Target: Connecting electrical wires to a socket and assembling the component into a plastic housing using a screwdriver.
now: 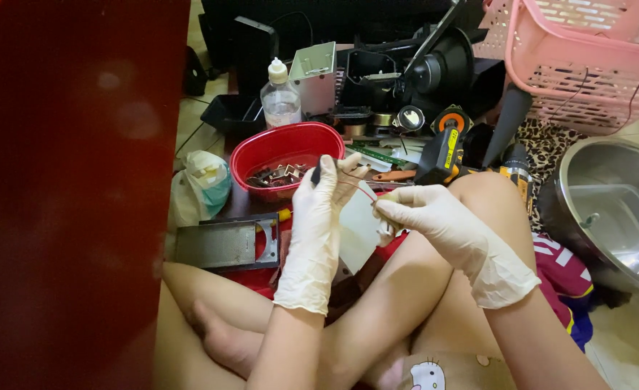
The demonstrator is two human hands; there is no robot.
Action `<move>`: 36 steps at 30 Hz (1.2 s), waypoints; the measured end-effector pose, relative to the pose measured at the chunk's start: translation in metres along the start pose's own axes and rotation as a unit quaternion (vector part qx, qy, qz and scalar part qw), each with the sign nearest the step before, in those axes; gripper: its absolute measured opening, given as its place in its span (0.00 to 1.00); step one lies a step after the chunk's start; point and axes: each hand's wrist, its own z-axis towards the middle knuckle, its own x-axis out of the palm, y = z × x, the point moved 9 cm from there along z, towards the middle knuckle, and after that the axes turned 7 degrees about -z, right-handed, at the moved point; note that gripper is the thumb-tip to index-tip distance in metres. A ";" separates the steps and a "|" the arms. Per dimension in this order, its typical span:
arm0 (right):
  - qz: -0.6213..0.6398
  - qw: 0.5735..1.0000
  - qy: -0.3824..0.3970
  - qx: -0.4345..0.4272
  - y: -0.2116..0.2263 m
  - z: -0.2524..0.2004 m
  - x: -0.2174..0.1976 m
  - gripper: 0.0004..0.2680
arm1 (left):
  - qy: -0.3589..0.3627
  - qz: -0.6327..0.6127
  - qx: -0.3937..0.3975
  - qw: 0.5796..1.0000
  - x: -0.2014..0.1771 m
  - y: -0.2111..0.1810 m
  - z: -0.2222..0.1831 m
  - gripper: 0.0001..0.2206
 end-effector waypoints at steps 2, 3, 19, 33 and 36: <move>-0.004 1.000 0.007 0.006 0.002 -0.003 0.003 0.06 | -0.004 -0.003 0.003 1.000 -0.005 -0.005 0.000 0.14; -0.008 1.000 0.014 0.011 0.002 -0.004 0.005 0.06 | -0.008 -0.005 0.005 1.000 -0.008 -0.007 0.000 0.14; -0.067 0.994 0.088 -0.019 0.007 -0.011 0.011 0.07 | -0.075 0.017 -0.001 0.997 -0.030 -0.007 0.000 0.15; -0.058 0.997 -0.048 0.011 0.019 0.020 -0.017 0.09 | -0.171 -0.078 0.045 0.981 -0.109 -0.035 0.032 0.17; -0.093 0.995 -0.035 -0.019 0.029 0.062 0.002 0.12 | -0.170 -0.061 0.033 0.983 -0.097 -0.038 0.023 0.16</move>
